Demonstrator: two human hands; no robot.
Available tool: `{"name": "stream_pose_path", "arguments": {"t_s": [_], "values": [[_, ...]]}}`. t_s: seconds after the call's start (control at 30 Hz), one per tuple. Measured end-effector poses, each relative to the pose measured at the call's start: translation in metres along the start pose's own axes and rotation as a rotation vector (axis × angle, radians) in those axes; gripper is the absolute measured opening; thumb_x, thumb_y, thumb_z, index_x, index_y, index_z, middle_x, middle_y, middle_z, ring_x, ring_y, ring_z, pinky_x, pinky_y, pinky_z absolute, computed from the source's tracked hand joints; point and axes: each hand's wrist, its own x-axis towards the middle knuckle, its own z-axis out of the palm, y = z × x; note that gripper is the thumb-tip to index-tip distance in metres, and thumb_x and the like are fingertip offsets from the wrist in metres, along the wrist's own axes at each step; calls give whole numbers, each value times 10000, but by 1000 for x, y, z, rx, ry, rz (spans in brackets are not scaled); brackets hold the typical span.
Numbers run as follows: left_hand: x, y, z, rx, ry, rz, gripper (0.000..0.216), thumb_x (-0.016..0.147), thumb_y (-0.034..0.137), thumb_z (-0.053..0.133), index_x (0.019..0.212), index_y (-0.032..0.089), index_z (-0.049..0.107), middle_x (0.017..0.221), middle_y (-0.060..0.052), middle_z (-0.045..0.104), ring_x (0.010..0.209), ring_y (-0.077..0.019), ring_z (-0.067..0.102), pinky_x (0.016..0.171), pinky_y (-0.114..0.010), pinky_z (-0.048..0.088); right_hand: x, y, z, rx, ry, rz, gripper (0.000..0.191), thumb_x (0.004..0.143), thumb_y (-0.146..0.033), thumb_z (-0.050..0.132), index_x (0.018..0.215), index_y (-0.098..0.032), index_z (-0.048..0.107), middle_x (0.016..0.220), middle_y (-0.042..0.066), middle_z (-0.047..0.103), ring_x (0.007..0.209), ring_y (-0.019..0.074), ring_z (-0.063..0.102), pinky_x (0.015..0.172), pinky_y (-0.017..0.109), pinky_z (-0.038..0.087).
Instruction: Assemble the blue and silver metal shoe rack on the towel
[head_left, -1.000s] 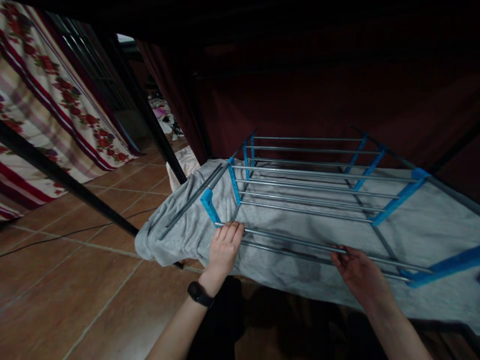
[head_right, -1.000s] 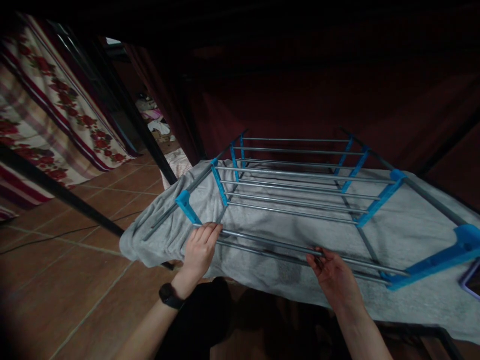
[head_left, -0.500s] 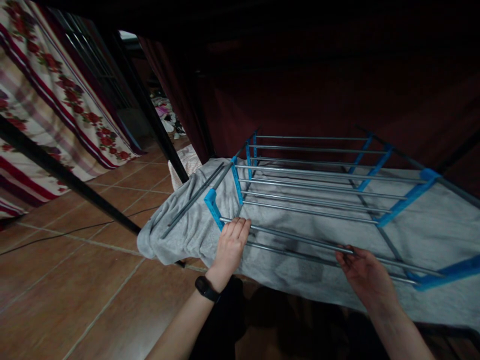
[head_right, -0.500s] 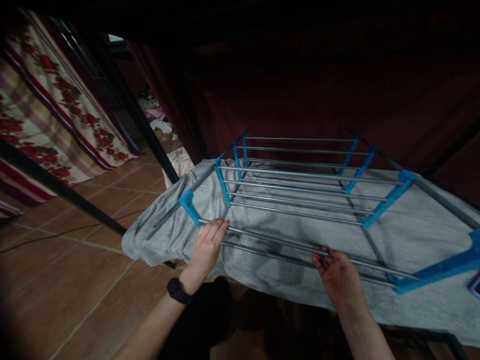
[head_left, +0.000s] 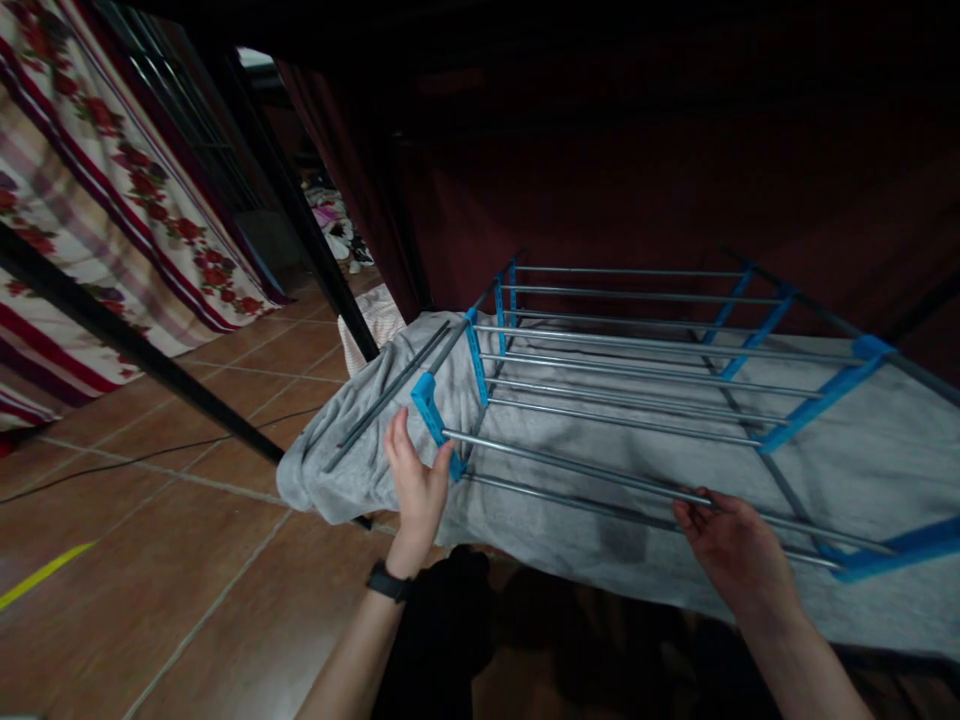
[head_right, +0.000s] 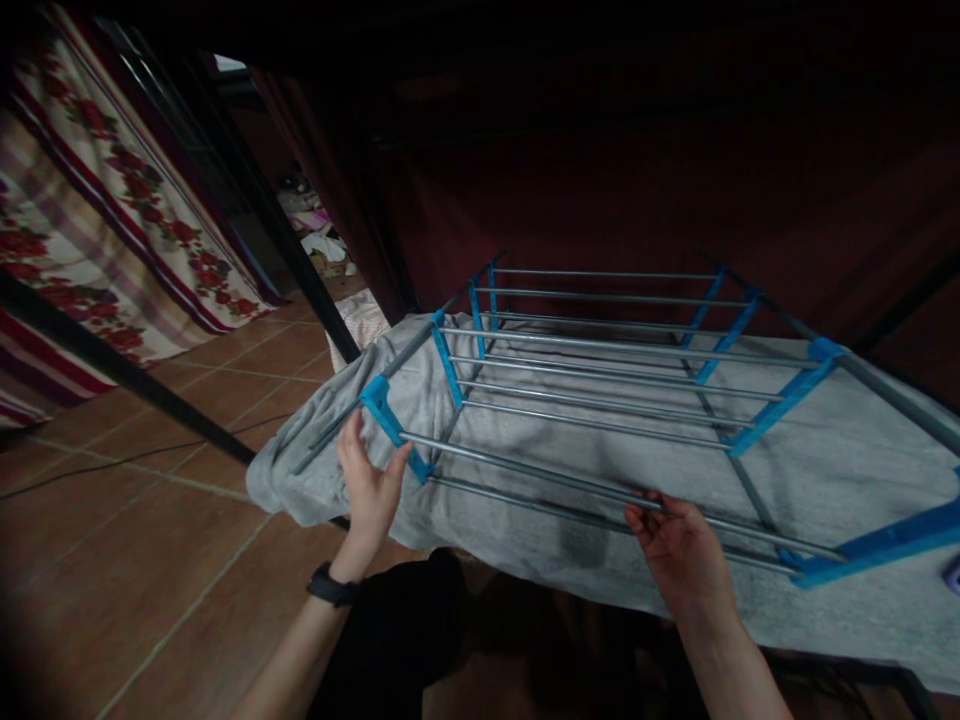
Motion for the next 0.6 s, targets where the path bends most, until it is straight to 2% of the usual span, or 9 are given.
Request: {"name": "stream_pose_path", "arguments": {"t_s": [0.13,0.2,0.33,0.6], "values": [[11,-13,5,-602,-267,-451,443,762,348,702,1165,193,603,1087,-85,675,1006,-222,619,897,-359,461,1,1,-1,16,0,-5,77,666,-161,654,732,-198,640,705,-26,676,723,141,670,705,286,601],[11,-14,7,-786,-288,-572,365,701,294,739,1045,194,668,1014,-53,689,957,-194,610,887,-313,439,2,1,-1,19,2,-7,71,665,-157,648,720,-202,641,703,-23,678,723,141,671,702,286,602],[11,-11,11,-1034,-257,-673,229,687,308,723,883,188,719,906,-22,666,877,-152,558,814,-262,424,2,1,0,11,14,-15,54,660,-165,644,694,-206,637,692,-16,678,732,150,675,692,288,606],[15,-15,15,-1017,-292,-711,186,667,284,797,799,191,703,786,3,595,760,-119,503,724,-240,394,2,1,0,7,41,-14,65,645,-156,647,692,-200,634,693,-18,676,722,148,674,690,294,607]]}}
